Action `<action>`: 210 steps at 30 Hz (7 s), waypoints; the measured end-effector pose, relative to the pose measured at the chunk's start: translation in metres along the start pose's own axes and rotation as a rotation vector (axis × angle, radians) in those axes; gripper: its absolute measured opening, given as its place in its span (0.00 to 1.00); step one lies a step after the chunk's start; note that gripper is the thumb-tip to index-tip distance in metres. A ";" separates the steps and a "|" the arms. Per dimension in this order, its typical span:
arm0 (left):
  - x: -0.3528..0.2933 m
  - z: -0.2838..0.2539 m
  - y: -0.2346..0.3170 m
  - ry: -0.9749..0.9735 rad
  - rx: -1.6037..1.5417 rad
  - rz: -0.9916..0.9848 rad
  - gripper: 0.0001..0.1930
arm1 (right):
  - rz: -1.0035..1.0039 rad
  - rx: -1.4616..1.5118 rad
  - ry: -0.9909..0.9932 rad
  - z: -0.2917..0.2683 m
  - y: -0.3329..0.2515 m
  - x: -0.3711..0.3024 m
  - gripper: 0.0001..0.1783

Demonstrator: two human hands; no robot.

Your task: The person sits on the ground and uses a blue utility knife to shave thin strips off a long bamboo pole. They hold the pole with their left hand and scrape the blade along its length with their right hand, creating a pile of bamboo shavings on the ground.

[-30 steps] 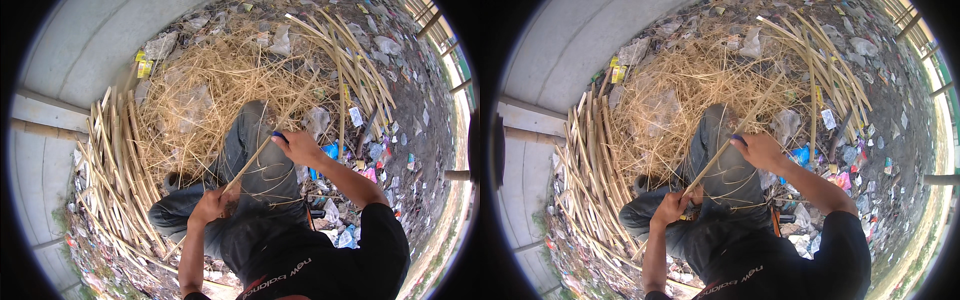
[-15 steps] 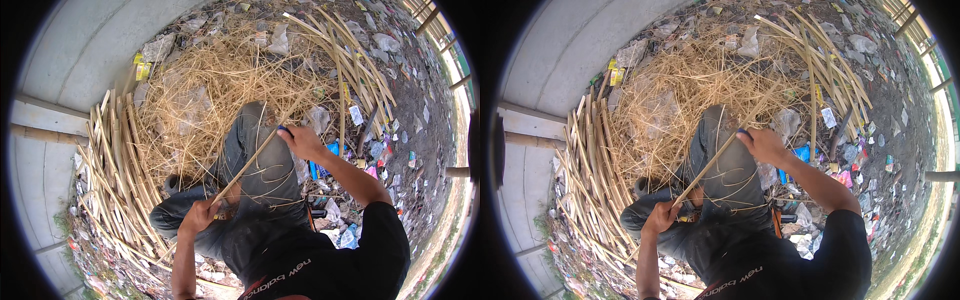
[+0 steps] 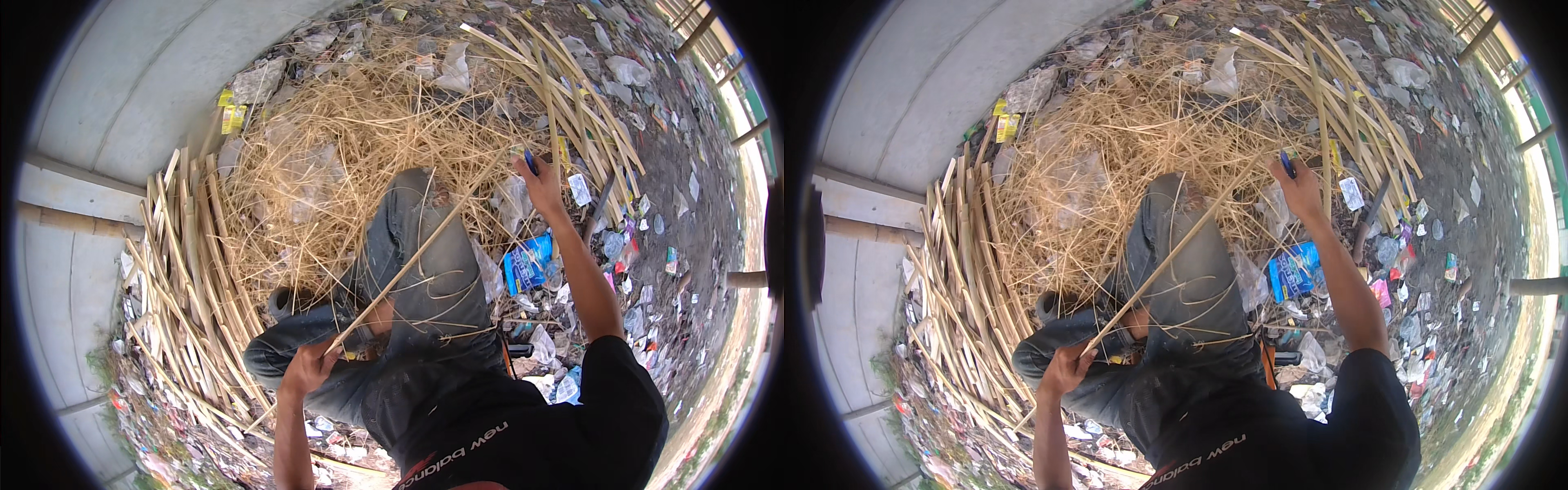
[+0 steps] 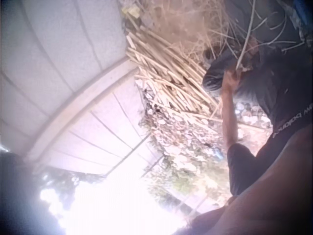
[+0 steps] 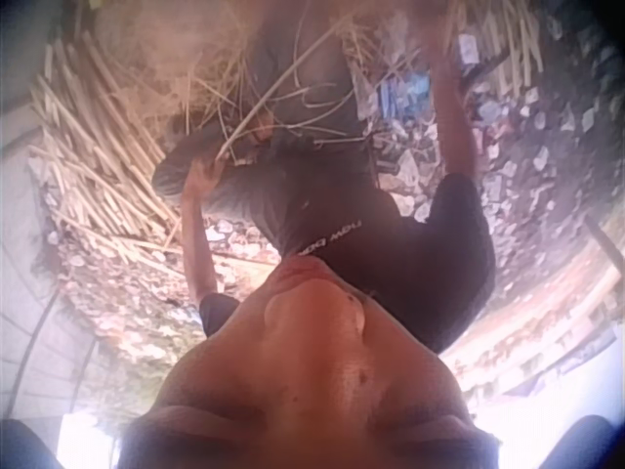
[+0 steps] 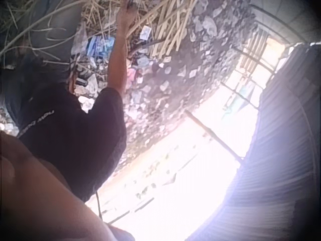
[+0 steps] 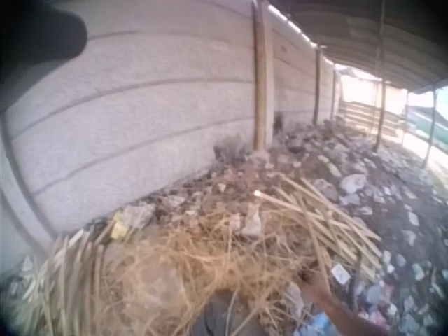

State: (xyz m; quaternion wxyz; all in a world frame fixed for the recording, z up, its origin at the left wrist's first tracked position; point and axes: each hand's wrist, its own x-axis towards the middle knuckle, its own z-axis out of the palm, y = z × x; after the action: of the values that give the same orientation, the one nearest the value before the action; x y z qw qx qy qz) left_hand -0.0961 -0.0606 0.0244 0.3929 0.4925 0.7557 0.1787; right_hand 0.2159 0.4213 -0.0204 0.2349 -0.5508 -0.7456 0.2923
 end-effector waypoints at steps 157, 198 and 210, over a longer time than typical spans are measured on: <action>0.138 0.068 0.123 0.298 0.289 -0.030 0.16 | 0.040 -0.059 -0.333 0.044 -0.049 -0.063 0.35; 0.166 0.076 0.144 0.327 0.319 -0.003 0.16 | -0.090 0.044 -0.525 0.070 -0.076 -0.110 0.34; 0.167 0.077 0.139 0.351 0.190 -0.027 0.15 | 0.200 0.384 -0.608 0.058 -0.057 -0.089 0.36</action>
State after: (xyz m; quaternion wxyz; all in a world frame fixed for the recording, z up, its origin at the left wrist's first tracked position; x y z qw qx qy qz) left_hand 0.0133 0.1411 -0.0023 0.2094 0.4786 0.8326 0.1843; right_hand 0.1637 0.3128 -0.0248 0.0719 -0.4550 -0.6553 0.5987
